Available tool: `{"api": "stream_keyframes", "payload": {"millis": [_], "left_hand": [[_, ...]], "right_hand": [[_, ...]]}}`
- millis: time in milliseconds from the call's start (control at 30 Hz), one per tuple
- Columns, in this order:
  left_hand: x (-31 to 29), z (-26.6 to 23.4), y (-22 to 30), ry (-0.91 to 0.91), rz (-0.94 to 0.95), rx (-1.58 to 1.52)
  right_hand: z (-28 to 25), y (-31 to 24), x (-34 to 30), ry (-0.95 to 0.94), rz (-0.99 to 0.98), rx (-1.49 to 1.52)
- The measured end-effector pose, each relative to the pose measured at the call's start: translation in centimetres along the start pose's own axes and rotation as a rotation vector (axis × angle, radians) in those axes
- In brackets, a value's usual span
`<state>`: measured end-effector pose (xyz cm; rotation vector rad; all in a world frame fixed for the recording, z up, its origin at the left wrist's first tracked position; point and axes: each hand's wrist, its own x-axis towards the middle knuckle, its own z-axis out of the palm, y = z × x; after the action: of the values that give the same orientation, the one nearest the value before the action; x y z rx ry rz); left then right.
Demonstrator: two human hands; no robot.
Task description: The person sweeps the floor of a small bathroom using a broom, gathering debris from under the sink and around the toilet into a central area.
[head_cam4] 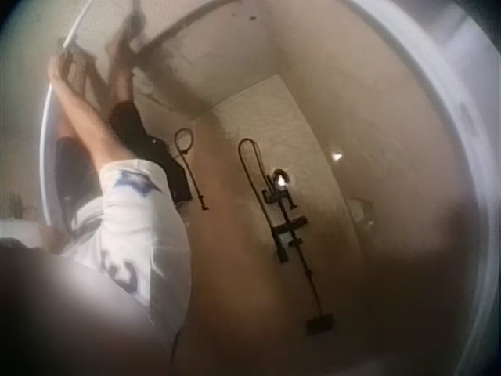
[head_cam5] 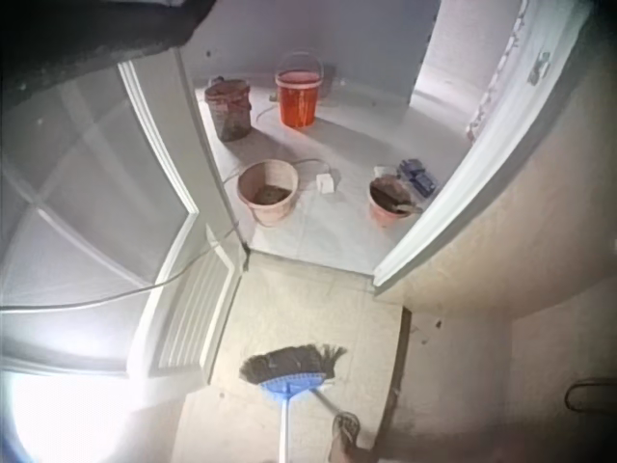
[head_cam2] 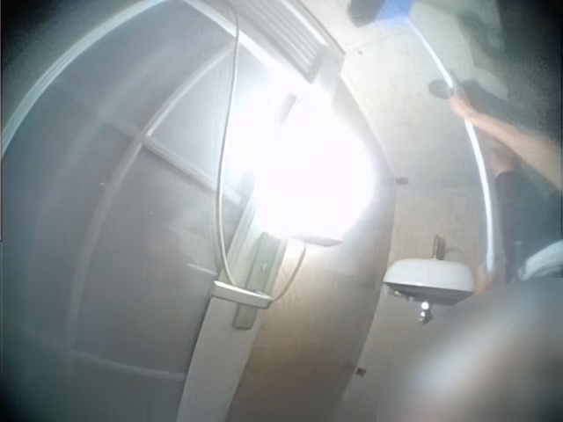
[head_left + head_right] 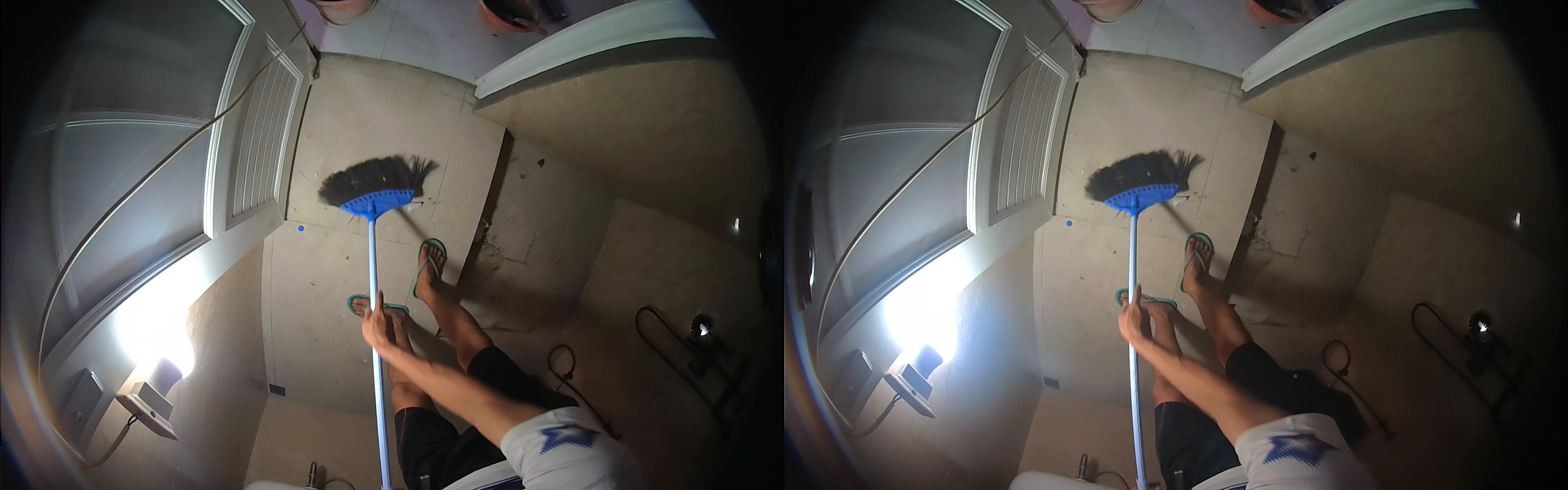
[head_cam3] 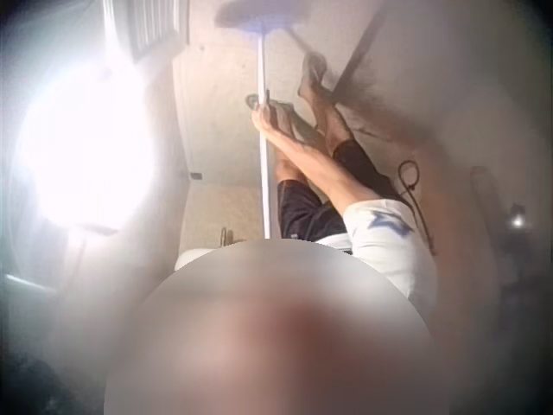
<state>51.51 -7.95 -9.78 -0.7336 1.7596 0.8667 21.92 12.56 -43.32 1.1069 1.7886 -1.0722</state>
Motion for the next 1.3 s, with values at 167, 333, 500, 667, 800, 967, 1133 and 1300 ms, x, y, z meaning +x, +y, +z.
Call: {"api": "stream_keyframes", "payload": {"millis": [167,333,500,667,800,967,1133,1300], "left_hand": [[0.5,-2.6,5.5,-0.021,-0.108,-0.134],[8.6,-6.0,19.5,-0.208,-0.110,0.073],[3.9,-15.5,12.0,-0.153,-0.140,0.428],[-5.9,-19.8,2.0,0.000,-0.110,0.203],[-2.6,-15.2,5.6,-0.095,0.088,0.093],[12.3,-11.2,18.7,-0.241,-0.038,-0.218],[11.5,-11.2,13.8,-0.289,-0.208,-0.272],[-0.2,-6.7,-4.5,-0.013,-0.270,-0.419]], "right_hand": [[-5.2,-0.1,-2.2,0.164,0.013,0.229],[-9.8,5.3,10.1,0.620,-0.160,0.070],[5.9,4.3,4.8,0.305,0.229,0.254],[12.1,-0.8,-10.9,-0.072,0.187,0.601],[2.7,-3.3,-6.9,0.165,0.122,0.466],[-6.5,-10.0,8.8,0.353,-0.145,0.315],[3.7,-3.4,14.0,0.489,-0.415,-0.709],[14.7,1.3,-4.1,0.023,-0.111,-0.023]]}}
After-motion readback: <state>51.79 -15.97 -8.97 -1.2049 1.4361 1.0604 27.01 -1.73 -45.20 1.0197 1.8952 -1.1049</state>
